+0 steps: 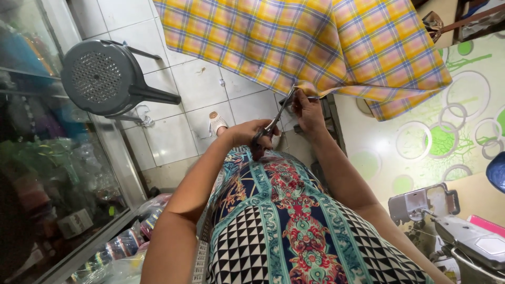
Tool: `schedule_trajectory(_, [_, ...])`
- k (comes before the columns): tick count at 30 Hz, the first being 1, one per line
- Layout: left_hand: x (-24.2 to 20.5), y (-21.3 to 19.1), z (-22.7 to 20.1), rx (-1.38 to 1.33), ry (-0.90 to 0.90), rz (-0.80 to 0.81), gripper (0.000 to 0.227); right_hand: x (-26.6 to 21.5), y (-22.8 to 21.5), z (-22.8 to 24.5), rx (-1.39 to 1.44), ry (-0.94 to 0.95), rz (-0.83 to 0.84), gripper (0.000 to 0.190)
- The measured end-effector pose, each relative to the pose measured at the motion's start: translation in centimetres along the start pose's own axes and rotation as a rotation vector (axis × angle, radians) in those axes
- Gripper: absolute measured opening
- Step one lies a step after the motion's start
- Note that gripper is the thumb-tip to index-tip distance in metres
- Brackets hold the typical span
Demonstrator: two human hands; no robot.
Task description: The person is using scissors to cut a large piece of yellow and blue plaid fabric on a low workspace.
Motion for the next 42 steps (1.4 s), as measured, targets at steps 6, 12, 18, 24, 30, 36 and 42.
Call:
schedule_trajectory(6, [-0.5, 0.2, -0.4, -0.011, -0.034, -0.04, 0.064, -1.2, 0.8, 0.6, -0.045, -0.043, -0.019, 0.014])
schedule_trajectory(12, [-0.7, 0.3, -0.3, 0.006, -0.045, -0.075, 0.061, -2.4, 1.5, 1.4, -0.074, -0.091, -0.015, 0.015])
schedule_trajectory(18, [-0.7, 1.4, -1.8, -0.049, -0.032, -0.064, 0.054, 0.4, -0.7, -0.2, -0.157, -0.156, -0.011, 0.017])
schedule_trajectory(24, [-1.4, 2.3, -3.4, -0.043, 0.025, -0.137, 0.053, -1.3, 0.3, 0.6, -0.227, -0.24, 0.012, 0.022])
schedule_trajectory(30, [0.5, 0.5, -0.2, 0.173, 0.019, -0.144, 0.068, -2.8, 1.5, 1.3, -0.304, -0.358, 0.05, 0.019])
schedule_trajectory(36, [2.1, 0.6, 0.6, 0.604, -0.143, -0.208, 0.075, -5.1, 2.9, 2.6, -0.352, -0.374, 0.062, 0.019])
schedule_trajectory(42, [2.9, 2.5, -2.5, 0.898, -0.193, -0.216, 0.075, -6.3, 3.4, 2.5, -0.342, -0.376, 0.085, 0.015])
Point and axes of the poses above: each hand's wrist, its own x-axis towards the middle knuckle, its own y-axis out of the palm, z = x × y, the point moved 3 cm from there along x, towards the middle knuckle, and after that the axes turned 12 degrees about y, right-handed, at the moved point
